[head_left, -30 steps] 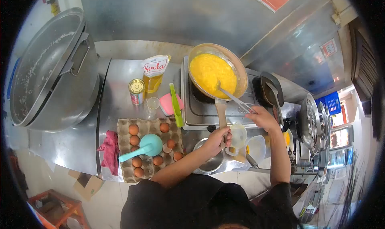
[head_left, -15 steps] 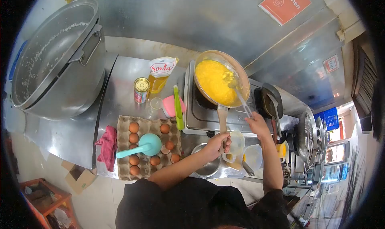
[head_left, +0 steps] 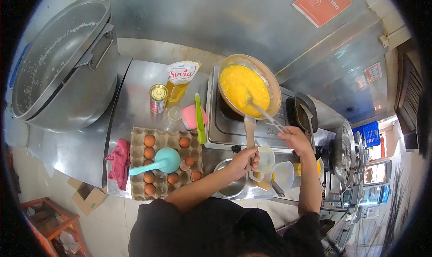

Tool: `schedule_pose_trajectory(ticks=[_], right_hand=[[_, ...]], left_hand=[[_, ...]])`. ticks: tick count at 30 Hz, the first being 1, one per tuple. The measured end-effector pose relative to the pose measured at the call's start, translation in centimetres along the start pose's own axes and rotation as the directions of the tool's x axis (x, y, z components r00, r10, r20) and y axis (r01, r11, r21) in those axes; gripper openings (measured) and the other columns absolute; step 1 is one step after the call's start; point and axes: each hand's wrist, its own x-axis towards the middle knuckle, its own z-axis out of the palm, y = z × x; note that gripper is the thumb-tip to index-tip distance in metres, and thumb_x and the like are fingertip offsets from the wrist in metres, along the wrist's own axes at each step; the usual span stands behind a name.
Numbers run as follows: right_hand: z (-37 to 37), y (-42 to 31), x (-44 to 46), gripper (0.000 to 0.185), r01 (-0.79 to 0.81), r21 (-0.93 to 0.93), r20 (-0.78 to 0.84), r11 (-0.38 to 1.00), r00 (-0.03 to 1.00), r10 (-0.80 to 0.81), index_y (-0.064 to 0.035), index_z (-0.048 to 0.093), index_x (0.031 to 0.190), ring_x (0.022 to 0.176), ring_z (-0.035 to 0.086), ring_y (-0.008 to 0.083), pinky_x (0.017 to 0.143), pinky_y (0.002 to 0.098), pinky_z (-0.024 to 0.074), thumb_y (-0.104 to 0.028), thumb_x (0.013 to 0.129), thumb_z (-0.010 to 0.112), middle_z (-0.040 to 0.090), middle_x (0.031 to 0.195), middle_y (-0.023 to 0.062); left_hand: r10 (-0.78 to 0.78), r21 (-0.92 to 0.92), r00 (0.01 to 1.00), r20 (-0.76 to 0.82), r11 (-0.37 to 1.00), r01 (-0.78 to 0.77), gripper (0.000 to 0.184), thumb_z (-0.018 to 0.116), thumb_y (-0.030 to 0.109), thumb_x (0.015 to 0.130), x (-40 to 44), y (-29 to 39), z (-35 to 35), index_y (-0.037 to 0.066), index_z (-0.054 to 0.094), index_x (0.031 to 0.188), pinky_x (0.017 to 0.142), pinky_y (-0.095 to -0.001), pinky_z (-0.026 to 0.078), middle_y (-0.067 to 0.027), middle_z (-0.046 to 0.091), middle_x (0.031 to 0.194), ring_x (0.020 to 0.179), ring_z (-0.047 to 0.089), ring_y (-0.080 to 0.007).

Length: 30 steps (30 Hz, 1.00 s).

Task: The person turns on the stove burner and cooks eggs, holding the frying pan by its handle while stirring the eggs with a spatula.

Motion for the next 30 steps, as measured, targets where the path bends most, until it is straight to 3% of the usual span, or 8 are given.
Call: schedule_pose_trajectory(ticks=[3, 4, 5, 7, 11, 13, 19, 30], right_hand=[[0.8, 0.8, 0.9, 0.011, 0.064, -0.136, -0.237, 0.989, 0.967, -0.095, -0.0083, 0.058, 0.085, 0.042, 0.032, 0.0029, 0.037, 0.0209, 0.0207, -0.015, 0.078, 0.064, 0.04, 0.055, -0.0076], [-0.2, 5.6, 4.3, 0.01, 0.268, -0.462, -0.279, 0.846, 0.861, -0.425, -0.008, 0.057, 0.084, 0.041, 0.031, 0.0029, 0.037, 0.0214, 0.0205, -0.015, 0.078, 0.062, 0.039, 0.055, -0.0077], [0.2, 4.3, 3.2, 0.01, 0.269, -0.463, -0.278, 0.844, 0.86, -0.427, -0.008, 0.057, 0.084, 0.041, 0.031, 0.0029, 0.037, 0.0214, 0.0205, -0.015, 0.078, 0.062, 0.039, 0.055, -0.0077], [1.9, -0.1, -0.5, 0.01, 0.043, -0.121, -0.021, 0.992, 0.999, -0.046, -0.008, 0.057, 0.084, 0.042, 0.03, 0.0032, 0.037, 0.0222, 0.0206, -0.015, 0.079, 0.062, 0.04, 0.057, -0.0073], [-0.3, 0.6, 0.4, 0.014, 0.006, 0.03, -0.03, 1.0, 1.0, -0.005, -0.006, 0.06, 0.081, 0.048, 0.038, 0.0049, 0.041, 0.0229, 0.0274, -0.018, 0.076, 0.065, 0.045, 0.058, -0.0037], [0.0, 2.9, 2.3, 0.014, 0.131, -0.181, -0.243, 0.975, 0.954, -0.174, -0.0062, 0.06, 0.082, 0.045, 0.035, 0.004, 0.04, 0.0218, 0.0247, -0.016, 0.075, 0.066, 0.044, 0.057, -0.005], [-0.6, 0.9, 0.3, 0.012, -0.008, 0.131, -0.065, 0.991, 0.998, 0.016, -0.0057, 0.059, 0.082, 0.043, 0.034, 0.0034, 0.038, 0.0216, 0.0227, -0.015, 0.076, 0.065, 0.043, 0.055, -0.0058], [1.3, 0.8, 0.6, 0.01, 0.036, 0.026, -0.226, 0.999, 0.974, -0.029, -0.0073, 0.055, 0.08, 0.039, 0.026, 0.0017, 0.035, 0.0205, 0.0164, -0.012, 0.079, 0.064, 0.034, 0.052, -0.0095]], left_hand=[[-0.008, 0.004, 1.0, -0.021, 1.0, 0.008, 0.016, 0.048, 0.025, 0.09, 0.0, 0.0, 0.1, 0.01, 0.045, 0.086, 0.049, -0.0257, 0.037, -0.0002, 0.046, 0.065, 0.053, 0.046, -0.0128], [-0.006, 0.004, 1.0, -0.018, 1.0, 0.006, 0.016, 0.048, 0.025, 0.09, 0.1, 0.0, 0.0, 0.01, 0.045, 0.086, 0.049, -0.0257, 0.037, -0.0002, 0.046, 0.065, 0.053, 0.046, -0.0128], [-0.007, 0.004, 1.0, -0.006, 1.0, 0.007, 0.016, 0.048, 0.025, 0.09, 0.3, -0.1, -0.2, 0.01, 0.045, 0.086, 0.049, -0.0259, 0.037, -0.0001, 0.046, 0.065, 0.054, 0.046, -0.0128], [-0.008, -0.002, 1.0, 0.003, 1.0, 0.008, 0.016, 0.048, 0.025, 0.09, 0.3, -0.2, -0.3, 0.01, 0.045, 0.086, 0.049, -0.0261, 0.037, -0.0001, 0.046, 0.065, 0.054, 0.046, -0.0128], [0.009, 0.0, 1.0, -0.006, 1.0, -0.009, 0.016, 0.046, 0.025, 0.091, 0.0, 0.1, 0.2, 0.009, 0.046, 0.086, 0.051, -0.0261, 0.036, 0.0002, 0.044, 0.065, 0.055, 0.045, -0.013], [0.012, 0.015, 1.0, -0.011, 1.0, -0.011, 0.018, 0.044, 0.025, 0.092, -0.1, -0.1, 0.1, 0.009, 0.046, 0.085, 0.052, -0.0263, 0.035, 0.0005, 0.043, 0.066, 0.056, 0.044, -0.0133], [0.023, 0.021, 1.0, 0.012, 1.0, -0.023, 0.017, 0.044, 0.025, 0.092, 0.1, 0.0, -0.1, 0.009, 0.047, 0.086, 0.053, -0.027, 0.035, 0.0001, 0.044, 0.065, 0.056, 0.044, -0.0137], [0.011, -0.033, 1.0, -0.01, 0.999, -0.011, 0.019, 0.047, 0.026, 0.091, 0.1, -0.3, -0.2, 0.009, 0.045, 0.085, 0.049, -0.0275, 0.038, -0.001, 0.046, 0.065, 0.053, 0.047, -0.0129]])
